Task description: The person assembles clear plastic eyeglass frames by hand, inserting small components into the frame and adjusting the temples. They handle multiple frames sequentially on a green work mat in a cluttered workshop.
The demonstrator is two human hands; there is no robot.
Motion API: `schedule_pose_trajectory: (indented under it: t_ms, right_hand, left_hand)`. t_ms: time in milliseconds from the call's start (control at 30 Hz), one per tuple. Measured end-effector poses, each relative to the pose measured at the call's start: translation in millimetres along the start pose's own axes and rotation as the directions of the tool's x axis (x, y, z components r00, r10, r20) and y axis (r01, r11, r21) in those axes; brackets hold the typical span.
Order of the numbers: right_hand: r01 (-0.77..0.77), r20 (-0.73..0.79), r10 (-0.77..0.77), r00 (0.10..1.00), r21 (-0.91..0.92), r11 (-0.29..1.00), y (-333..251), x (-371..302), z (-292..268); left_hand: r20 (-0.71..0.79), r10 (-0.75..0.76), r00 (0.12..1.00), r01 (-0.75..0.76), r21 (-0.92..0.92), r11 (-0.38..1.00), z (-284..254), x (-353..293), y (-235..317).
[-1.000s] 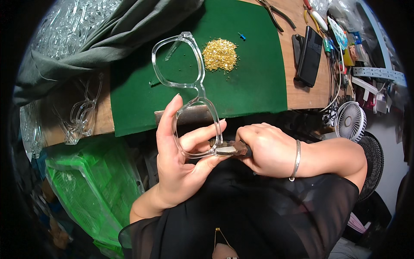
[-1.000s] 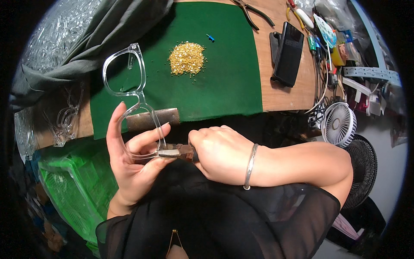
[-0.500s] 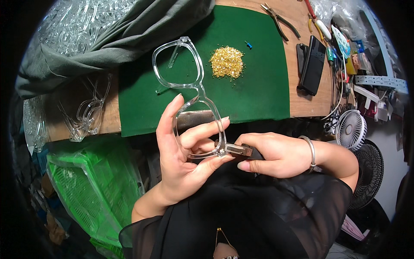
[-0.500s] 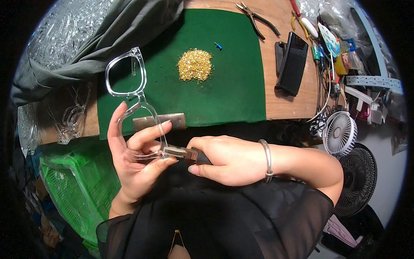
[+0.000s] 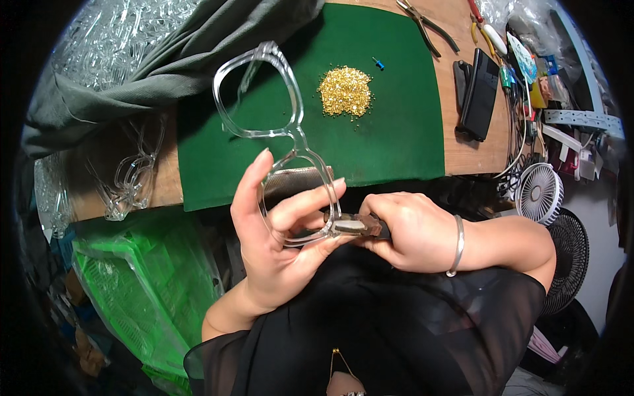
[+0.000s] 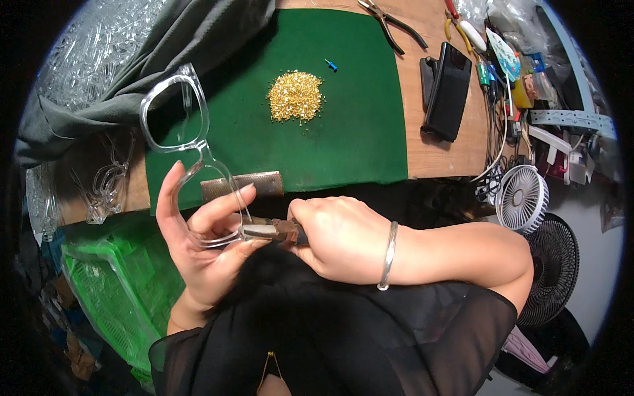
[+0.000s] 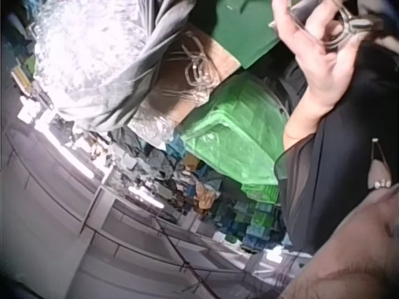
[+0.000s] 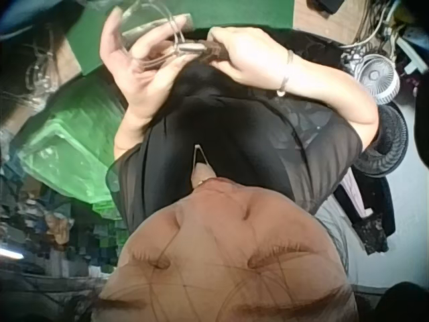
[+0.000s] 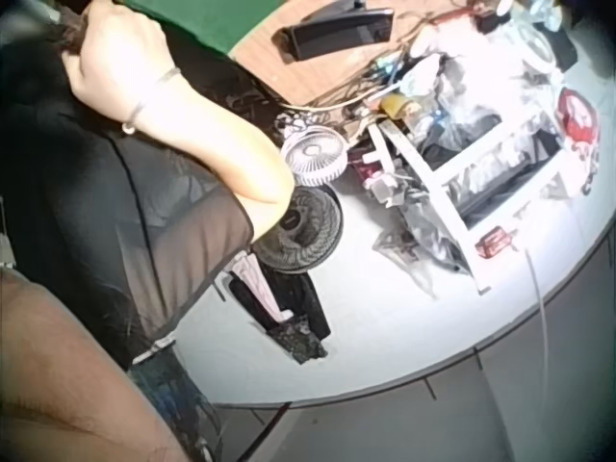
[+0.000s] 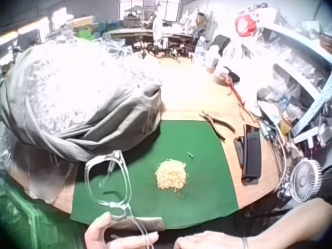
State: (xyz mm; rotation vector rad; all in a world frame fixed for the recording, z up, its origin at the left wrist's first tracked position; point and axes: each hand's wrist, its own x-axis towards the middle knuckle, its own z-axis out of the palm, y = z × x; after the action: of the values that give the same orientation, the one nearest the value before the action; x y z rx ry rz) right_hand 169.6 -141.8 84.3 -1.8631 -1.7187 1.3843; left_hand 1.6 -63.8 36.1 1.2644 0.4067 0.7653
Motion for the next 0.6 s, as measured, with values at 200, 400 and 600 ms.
schedule_pose_trajectory:
  t_ms: [200,400,600]
  right_hand:
    - [-0.102,0.303,0.000,0.953,0.320,0.942,4,6,-21]
    - [0.035,-0.142,-0.018,0.990,0.115,0.993,41,16,0]
    - [-0.050,-0.468,-0.016,0.884,-0.129,0.990,67,26,-4]
  left_hand:
    - [0.097,0.017,0.995,-0.012,-0.050,0.999,-10,6,0]
    - [0.016,-0.023,1.000,0.026,-0.218,0.976,-10,4,-1]
    - [-0.138,-0.060,0.989,0.046,-0.101,0.994,-12,-1,7]
